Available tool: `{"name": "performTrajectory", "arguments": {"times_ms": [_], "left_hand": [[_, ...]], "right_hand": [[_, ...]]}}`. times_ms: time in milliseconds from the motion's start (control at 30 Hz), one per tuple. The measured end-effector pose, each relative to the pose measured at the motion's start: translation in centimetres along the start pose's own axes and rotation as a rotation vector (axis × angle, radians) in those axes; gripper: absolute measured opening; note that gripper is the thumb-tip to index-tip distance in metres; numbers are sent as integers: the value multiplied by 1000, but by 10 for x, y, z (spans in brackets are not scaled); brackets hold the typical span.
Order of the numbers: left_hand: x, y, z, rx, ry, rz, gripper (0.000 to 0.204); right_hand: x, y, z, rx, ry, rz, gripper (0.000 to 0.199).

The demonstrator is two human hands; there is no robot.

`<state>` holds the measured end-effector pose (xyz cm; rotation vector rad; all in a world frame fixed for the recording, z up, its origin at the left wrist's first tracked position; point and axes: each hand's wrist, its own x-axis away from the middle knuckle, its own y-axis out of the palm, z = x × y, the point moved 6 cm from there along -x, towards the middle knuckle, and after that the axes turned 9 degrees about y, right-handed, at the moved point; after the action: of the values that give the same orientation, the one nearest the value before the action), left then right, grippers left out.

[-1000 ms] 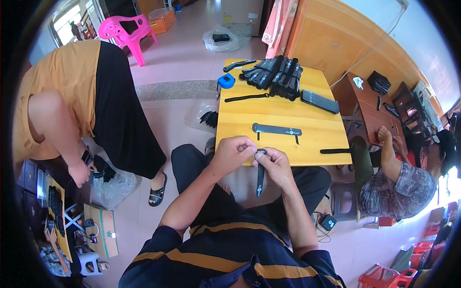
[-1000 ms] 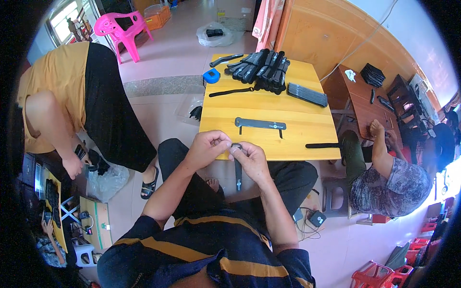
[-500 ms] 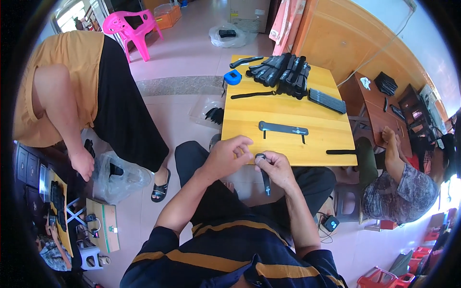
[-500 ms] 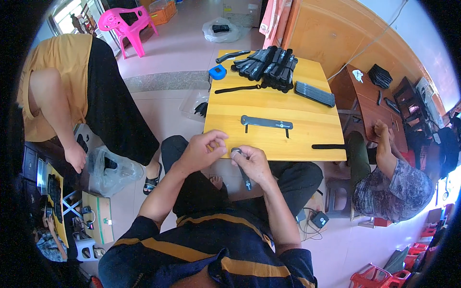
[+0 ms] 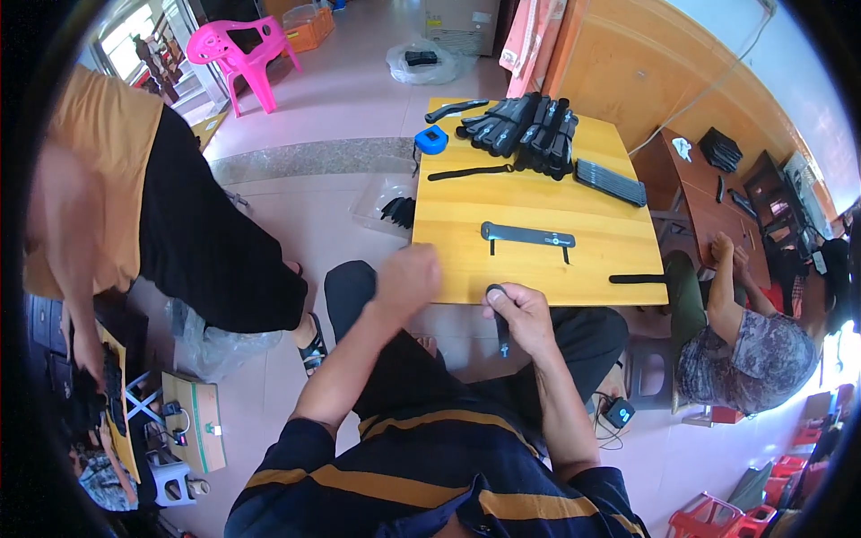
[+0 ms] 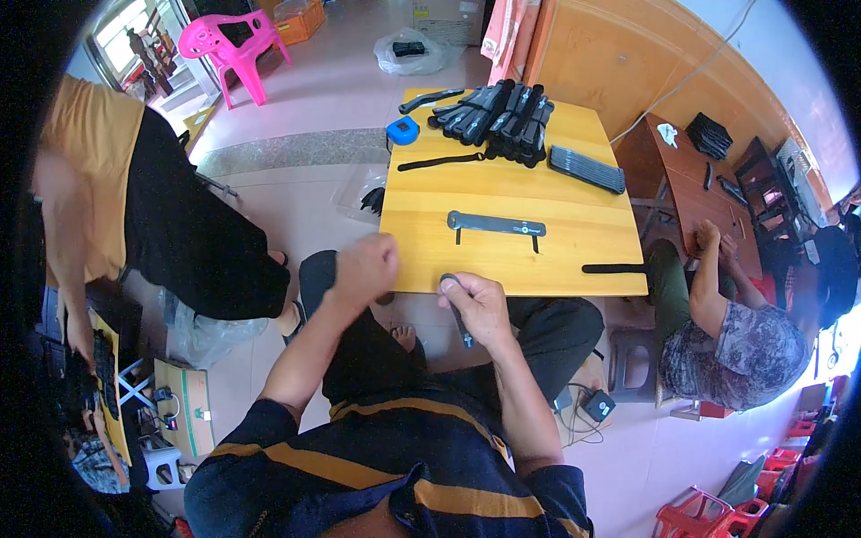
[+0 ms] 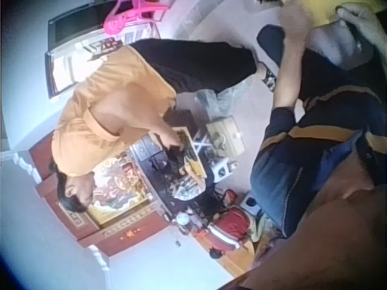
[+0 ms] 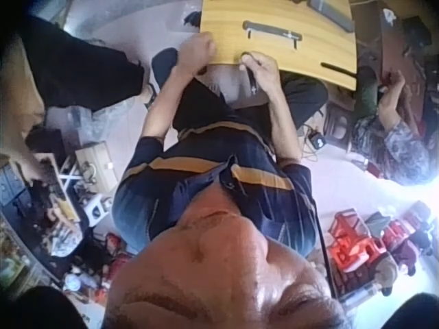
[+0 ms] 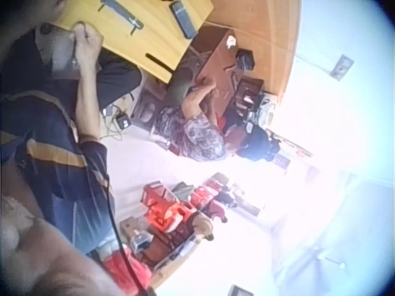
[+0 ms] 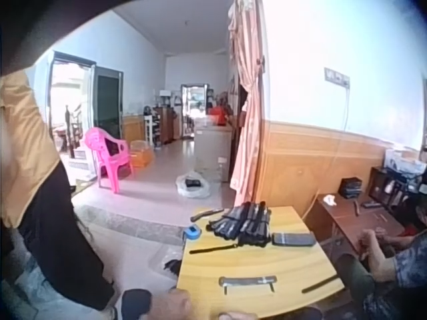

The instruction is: Attaching and adjusting straps on protective gear components.

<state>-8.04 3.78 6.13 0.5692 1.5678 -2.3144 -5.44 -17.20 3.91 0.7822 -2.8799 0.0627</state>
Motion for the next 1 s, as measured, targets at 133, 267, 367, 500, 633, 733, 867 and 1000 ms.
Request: {"name": "performTrajectory", "arguments": {"times_ms": [133,267,367,500,633,733,867,1000], "left_hand": [[16,-5,-79,-297,-210,-408,33],[7,-26,-37,121,-60,-120,17],[4,-26,16,552,-61,-257,17],[10,-6,38,555,122,-313,13],[4,-1,49,470,78,-353,11],[-2,0,54,583,37,-329,10],[-8,10,54,541,76,-324,10],[-15,27,25,587,-146,-279,13]], "right_hand": [[2,-5,9,135,91,-64,24],[-3,6,17,254,62,-108,25],[-7,15,13,326,40,-112,23],[-7,15,0,460,-14,-102,19],[-8,7,1,538,3,-99,18],[-10,1,6,476,9,-112,19],[-11,-3,2,451,-57,-125,19],[-17,-36,14,460,60,-101,15]]}}
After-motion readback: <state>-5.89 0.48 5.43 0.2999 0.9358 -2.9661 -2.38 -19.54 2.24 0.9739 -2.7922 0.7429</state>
